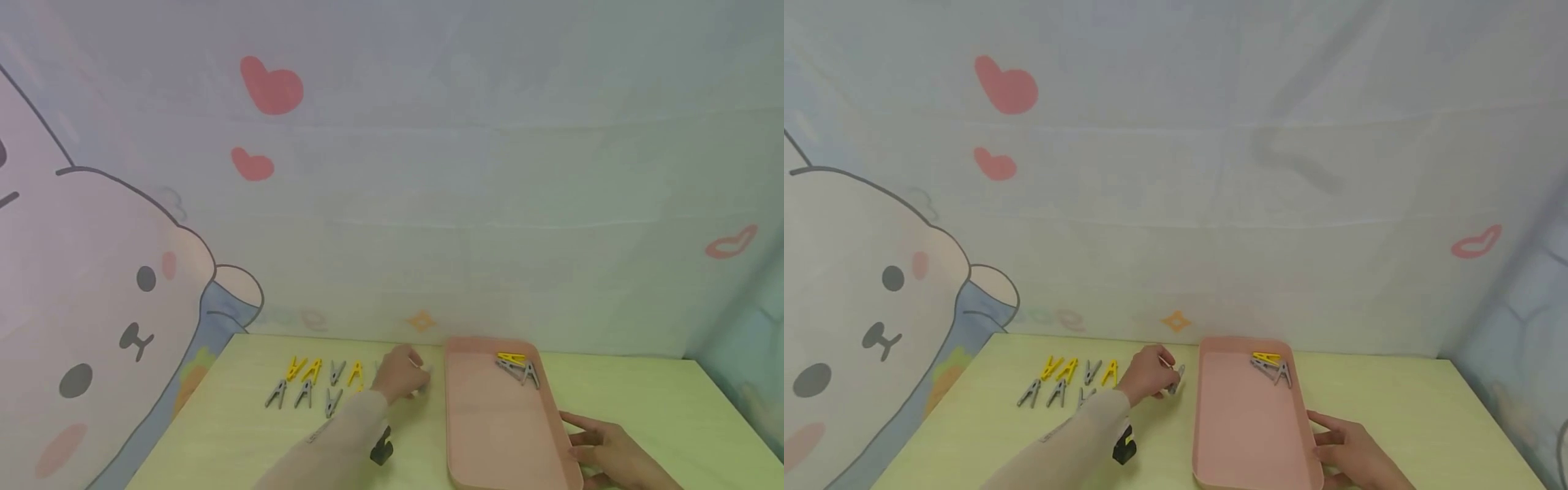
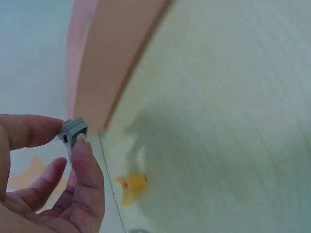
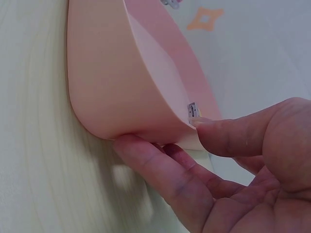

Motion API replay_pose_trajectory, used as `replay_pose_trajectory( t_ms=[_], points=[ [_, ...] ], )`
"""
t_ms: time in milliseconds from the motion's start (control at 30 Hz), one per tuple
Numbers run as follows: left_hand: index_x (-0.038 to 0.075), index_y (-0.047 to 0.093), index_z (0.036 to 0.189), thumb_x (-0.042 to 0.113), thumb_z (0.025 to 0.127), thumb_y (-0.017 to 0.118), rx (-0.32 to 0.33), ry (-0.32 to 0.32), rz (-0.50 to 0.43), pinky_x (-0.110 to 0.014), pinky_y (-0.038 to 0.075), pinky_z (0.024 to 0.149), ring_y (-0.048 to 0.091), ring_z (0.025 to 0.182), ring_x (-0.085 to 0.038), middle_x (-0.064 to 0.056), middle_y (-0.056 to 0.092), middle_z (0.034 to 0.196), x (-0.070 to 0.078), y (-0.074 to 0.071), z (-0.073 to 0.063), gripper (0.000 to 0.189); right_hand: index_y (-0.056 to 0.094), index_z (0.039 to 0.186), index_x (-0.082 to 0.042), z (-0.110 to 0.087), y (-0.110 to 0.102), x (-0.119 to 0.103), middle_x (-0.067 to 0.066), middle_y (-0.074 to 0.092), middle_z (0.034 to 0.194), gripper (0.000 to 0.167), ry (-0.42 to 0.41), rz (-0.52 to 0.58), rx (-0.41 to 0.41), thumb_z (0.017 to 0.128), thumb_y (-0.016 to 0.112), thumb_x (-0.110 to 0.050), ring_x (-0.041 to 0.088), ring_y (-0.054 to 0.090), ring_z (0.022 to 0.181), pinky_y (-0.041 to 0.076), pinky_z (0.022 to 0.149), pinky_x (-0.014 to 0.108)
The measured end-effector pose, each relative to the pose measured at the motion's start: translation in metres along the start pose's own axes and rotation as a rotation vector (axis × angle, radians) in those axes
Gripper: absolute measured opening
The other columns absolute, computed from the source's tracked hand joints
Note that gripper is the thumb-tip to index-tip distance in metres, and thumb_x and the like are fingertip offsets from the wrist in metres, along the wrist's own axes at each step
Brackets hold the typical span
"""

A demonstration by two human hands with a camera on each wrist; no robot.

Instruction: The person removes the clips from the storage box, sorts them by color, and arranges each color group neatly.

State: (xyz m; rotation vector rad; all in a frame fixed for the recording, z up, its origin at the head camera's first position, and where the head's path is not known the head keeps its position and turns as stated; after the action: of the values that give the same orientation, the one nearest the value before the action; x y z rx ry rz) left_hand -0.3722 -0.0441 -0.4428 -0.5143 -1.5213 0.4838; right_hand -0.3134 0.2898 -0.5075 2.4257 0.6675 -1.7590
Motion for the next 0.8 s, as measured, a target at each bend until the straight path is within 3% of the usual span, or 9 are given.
replay_pose_trajectory(
  t_ms=[133, 233, 300, 433, 500, 567, 667, 733, 800],
  points=[
    [-0.003, 0.059, 0.102, 0.006, 0.077, 0.07, 0.02, -0.036, 0.1, -0.03, 0.051, 0.05, 0.06, 0.051, -0.018, -0.012, 0.063, 0.086, -0.007, -0.012, -0.008, 0.028, 0.022, 0.151, 0.009, 0.002, 0.0, 0.003, 0.016, 0.065, 0.11, 0.069, 0.005, 0.002, -0.015, 0.094, 0.06, 0.0, 0.028, 0.067, 0.093, 0.057, 0.07, 0.047],
    [-0.001, 0.056, 0.093, 0.003, 0.074, 0.067, 0.026, -0.037, 0.173, -0.029, 0.047, 0.048, 0.056, 0.049, -0.015, -0.011, 0.059, 0.085, -0.013, -0.018, -0.012, 0.022, 0.02, 0.151, 0.009, 0.003, 0.0, 0.004, 0.016, 0.065, 0.111, 0.07, -0.004, 0.012, -0.041, 0.094, 0.061, 0.0, 0.029, 0.067, 0.093, 0.057, 0.069, 0.047],
    [0.004, 0.051, 0.078, 0.001, 0.072, 0.065, 0.031, -0.013, 0.23, -0.026, 0.041, 0.043, 0.052, 0.044, -0.013, -0.005, 0.053, 0.073, -0.016, -0.021, -0.014, 0.015, 0.019, 0.151, 0.009, 0.003, 0.0, 0.004, 0.015, 0.065, 0.11, 0.071, -0.008, 0.02, -0.053, 0.094, 0.061, 0.0, 0.029, 0.067, 0.093, 0.058, 0.069, 0.047],
    [0.014, 0.032, 0.056, -0.002, 0.068, 0.059, 0.024, 0.011, 0.315, -0.023, 0.025, 0.037, 0.037, 0.034, -0.009, 0.006, 0.031, 0.049, -0.022, -0.022, -0.014, 0.034, 0.019, 0.151, 0.01, 0.001, -0.001, 0.001, 0.014, 0.065, 0.109, 0.071, -0.021, 0.021, -0.074, 0.095, 0.061, -0.002, 0.029, 0.067, 0.091, 0.058, 0.068, 0.046],
    [0.012, 0.037, 0.055, -0.003, 0.069, 0.058, 0.019, -0.001, 0.338, -0.022, 0.024, 0.035, 0.034, 0.033, -0.008, 0.007, 0.026, 0.046, -0.026, -0.022, -0.015, 0.029, 0.019, 0.151, 0.01, 0.0, -0.001, 0.0, 0.014, 0.065, 0.109, 0.071, -0.028, 0.023, -0.083, 0.095, 0.061, -0.002, 0.03, 0.067, 0.09, 0.058, 0.067, 0.045],
    [0.003, 0.051, 0.066, -0.003, 0.069, 0.059, 0.02, -0.019, 0.342, -0.022, 0.027, 0.035, 0.035, 0.034, -0.009, 0.006, 0.032, 0.047, -0.028, -0.022, -0.016, 0.011, 0.02, 0.151, 0.01, 0.0, -0.001, 0.0, 0.014, 0.065, 0.108, 0.071, -0.03, 0.022, -0.085, 0.095, 0.061, -0.002, 0.03, 0.067, 0.09, 0.058, 0.066, 0.045],
    [-0.002, 0.058, 0.08, -0.002, 0.071, 0.062, 0.028, -0.035, 0.354, -0.022, 0.031, 0.036, 0.038, 0.036, -0.009, 0.004, 0.039, 0.049, -0.029, -0.024, -0.019, 0.01, 0.02, 0.151, 0.009, -0.001, -0.002, 0.0, 0.014, 0.064, 0.108, 0.07, -0.025, 0.025, -0.076, 0.095, 0.06, -0.001, 0.03, 0.067, 0.089, 0.058, 0.065, 0.045],
    [0.003, 0.054, 0.069, -0.002, 0.072, 0.063, 0.032, -0.045, 0.356, -0.023, 0.031, 0.036, 0.038, 0.036, -0.009, 0.004, 0.04, 0.047, -0.029, -0.024, -0.021, 0.011, 0.021, 0.151, 0.009, 0.0, -0.002, 0.0, 0.014, 0.065, 0.108, 0.07, -0.022, 0.02, -0.068, 0.095, 0.061, -0.001, 0.03, 0.067, 0.09, 0.058, 0.066, 0.045],
    [0.009, 0.045, 0.06, -0.002, 0.074, 0.063, 0.038, -0.046, 0.366, -0.023, 0.03, 0.035, 0.037, 0.034, -0.009, 0.006, 0.037, 0.043, -0.03, -0.025, -0.022, 0.024, 0.022, 0.151, 0.009, 0.0, -0.002, -0.001, 0.014, 0.065, 0.108, 0.069, -0.021, 0.018, -0.067, 0.095, 0.061, -0.002, 0.03, 0.067, 0.091, 0.058, 0.066, 0.046]
  ],
)
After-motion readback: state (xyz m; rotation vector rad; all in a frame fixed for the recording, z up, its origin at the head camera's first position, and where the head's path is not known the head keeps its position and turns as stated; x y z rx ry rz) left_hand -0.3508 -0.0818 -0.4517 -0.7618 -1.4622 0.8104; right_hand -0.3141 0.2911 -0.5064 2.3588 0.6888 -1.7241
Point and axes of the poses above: each hand's wrist, its own z-axis towards the middle knuckle, its own y-axis out of the palm, x = y × z, the point moved 7 cm from there along z, towards the middle knuckle
